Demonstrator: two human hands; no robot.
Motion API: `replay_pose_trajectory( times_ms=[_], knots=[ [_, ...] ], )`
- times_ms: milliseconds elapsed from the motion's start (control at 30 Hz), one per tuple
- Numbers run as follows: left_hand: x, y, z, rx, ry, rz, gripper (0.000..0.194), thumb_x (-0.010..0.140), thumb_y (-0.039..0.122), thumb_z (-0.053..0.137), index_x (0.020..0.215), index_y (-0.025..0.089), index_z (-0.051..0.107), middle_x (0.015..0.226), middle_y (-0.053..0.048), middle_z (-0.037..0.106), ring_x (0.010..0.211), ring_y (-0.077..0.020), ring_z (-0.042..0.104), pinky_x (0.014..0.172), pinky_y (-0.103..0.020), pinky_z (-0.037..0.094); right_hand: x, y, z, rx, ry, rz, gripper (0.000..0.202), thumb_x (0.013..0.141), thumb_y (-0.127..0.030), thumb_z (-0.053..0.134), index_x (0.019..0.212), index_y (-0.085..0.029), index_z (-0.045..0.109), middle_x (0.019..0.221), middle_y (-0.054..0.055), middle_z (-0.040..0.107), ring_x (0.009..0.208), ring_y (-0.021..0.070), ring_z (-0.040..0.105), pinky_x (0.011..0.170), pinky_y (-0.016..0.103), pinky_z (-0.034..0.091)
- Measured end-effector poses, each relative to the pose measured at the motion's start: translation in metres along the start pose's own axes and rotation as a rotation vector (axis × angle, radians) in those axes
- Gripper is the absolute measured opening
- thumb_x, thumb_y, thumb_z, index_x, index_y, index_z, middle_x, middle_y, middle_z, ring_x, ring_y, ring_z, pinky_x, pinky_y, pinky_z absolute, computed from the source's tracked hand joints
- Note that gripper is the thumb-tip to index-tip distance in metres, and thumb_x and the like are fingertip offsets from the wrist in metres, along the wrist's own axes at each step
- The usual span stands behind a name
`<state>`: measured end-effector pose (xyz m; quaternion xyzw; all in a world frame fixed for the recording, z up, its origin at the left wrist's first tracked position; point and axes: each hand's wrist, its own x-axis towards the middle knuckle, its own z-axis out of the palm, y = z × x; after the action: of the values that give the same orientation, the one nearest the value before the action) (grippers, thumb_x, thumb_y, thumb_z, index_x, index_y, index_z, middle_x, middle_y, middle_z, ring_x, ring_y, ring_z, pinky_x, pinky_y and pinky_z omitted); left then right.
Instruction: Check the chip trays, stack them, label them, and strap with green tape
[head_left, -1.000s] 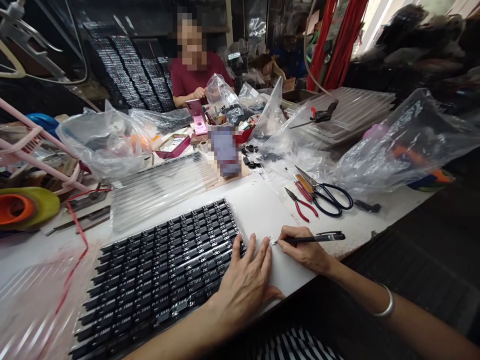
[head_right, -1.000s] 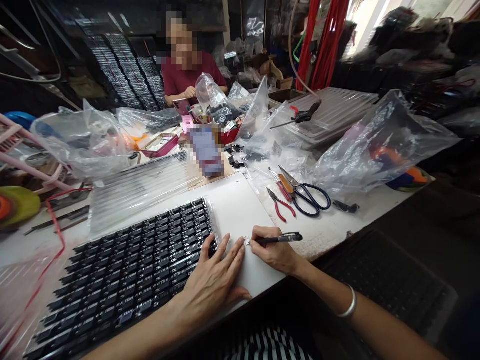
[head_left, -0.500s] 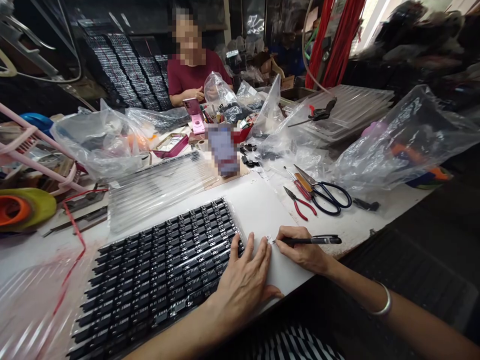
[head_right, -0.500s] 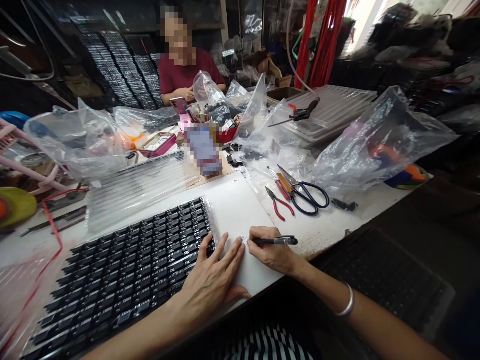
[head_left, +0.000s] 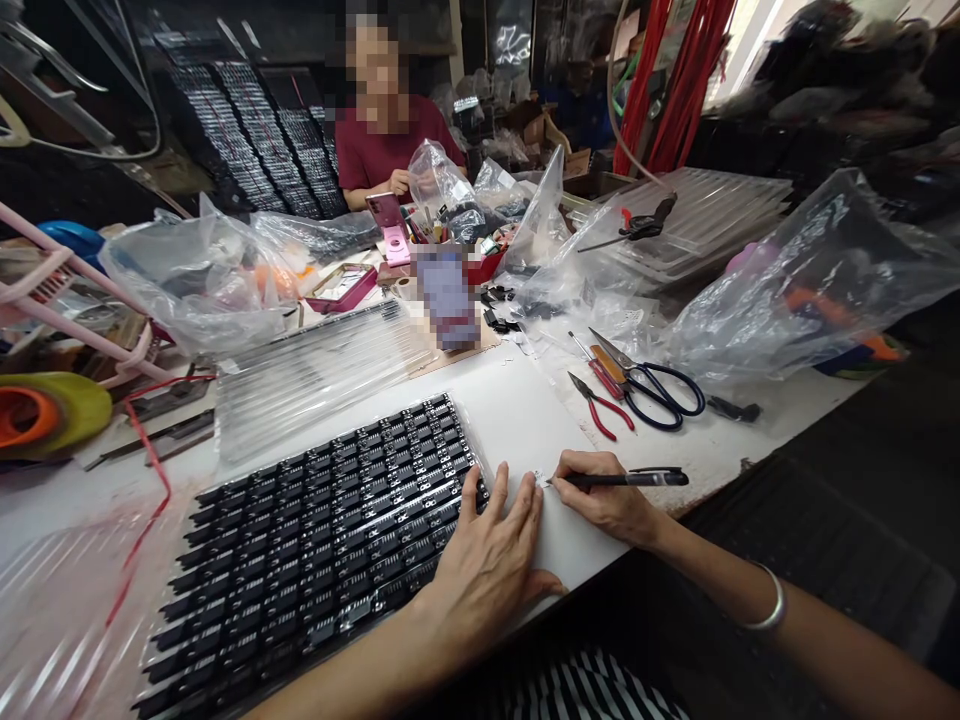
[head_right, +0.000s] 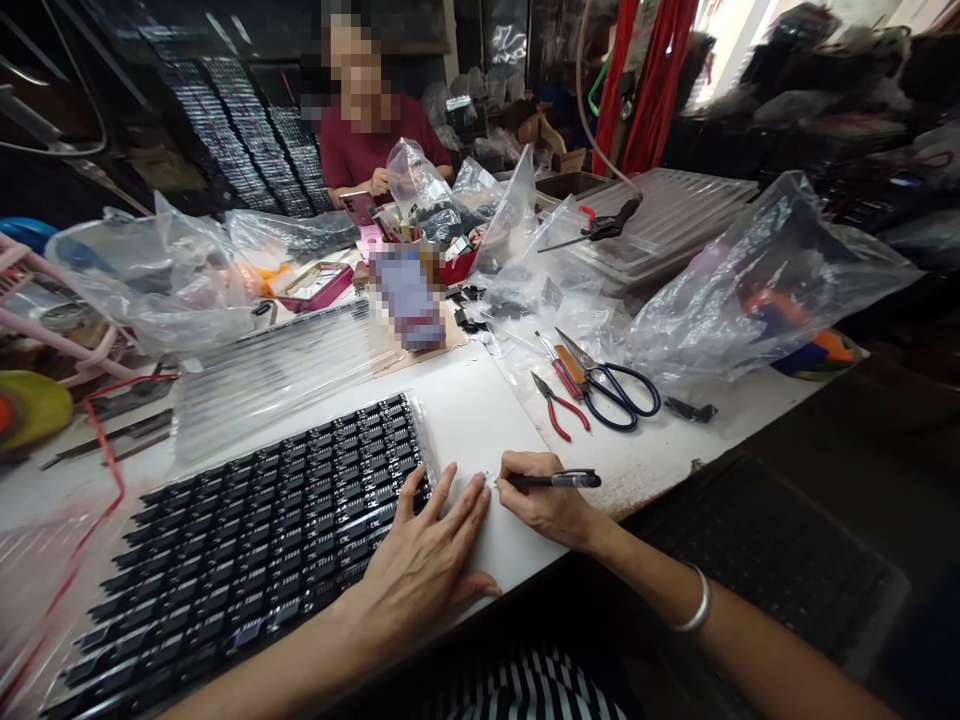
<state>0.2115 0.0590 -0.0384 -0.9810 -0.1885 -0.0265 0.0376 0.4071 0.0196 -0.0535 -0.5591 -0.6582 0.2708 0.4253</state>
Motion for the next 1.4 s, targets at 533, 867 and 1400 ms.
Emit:
replay_pose_trajectory(
  times_ms=[533, 867, 1400],
  knots=[
    [0.0003, 0.0003, -0.0023, -0.061, 0.006, -0.027, 0.078, 0.084, 0.069, 0.027, 0.136, 0.012, 0.042, 0.142, -0.011, 0.043, 0.133, -0.0361, 0.033, 0.106, -0.060, 0.022, 0.0005, 0.0032, -0.0005, 0.002, 0.021, 0.035, 0.016, 0.080, -0.015, 0.050, 0.065, -0.019, 0.050, 0.059, -0.003, 0.052, 0.055, 0.0113, 0.046, 0.054, 0.024, 0.035],
    [-0.0003, 0.0006, -0.0019, -0.034, 0.010, -0.022, 0.078, 0.085, 0.068, 0.024, 0.136, 0.011, 0.041, 0.142, -0.011, 0.043, 0.133, -0.0361, 0.033, 0.105, -0.059, 0.023, 0.0000, 0.0025, -0.0001, 0.007, 0.006, 0.036, 0.017, 0.081, -0.015, 0.049, 0.065, -0.019, 0.049, 0.058, -0.003, 0.050, 0.055, 0.0107, 0.045, 0.054, 0.024, 0.034],
    [0.0008, -0.0002, -0.0003, -0.041, 0.020, -0.023, 0.079, 0.084, 0.069, 0.026, 0.136, 0.011, 0.042, 0.142, -0.012, 0.043, 0.132, -0.0365, 0.034, 0.105, -0.059, 0.022, 0.0011, 0.0021, -0.0006, 0.009, 0.007, 0.034, 0.016, 0.082, -0.016, 0.049, 0.066, -0.018, 0.050, 0.059, -0.003, 0.051, 0.055, 0.0106, 0.046, 0.055, 0.024, 0.035]
  ],
)
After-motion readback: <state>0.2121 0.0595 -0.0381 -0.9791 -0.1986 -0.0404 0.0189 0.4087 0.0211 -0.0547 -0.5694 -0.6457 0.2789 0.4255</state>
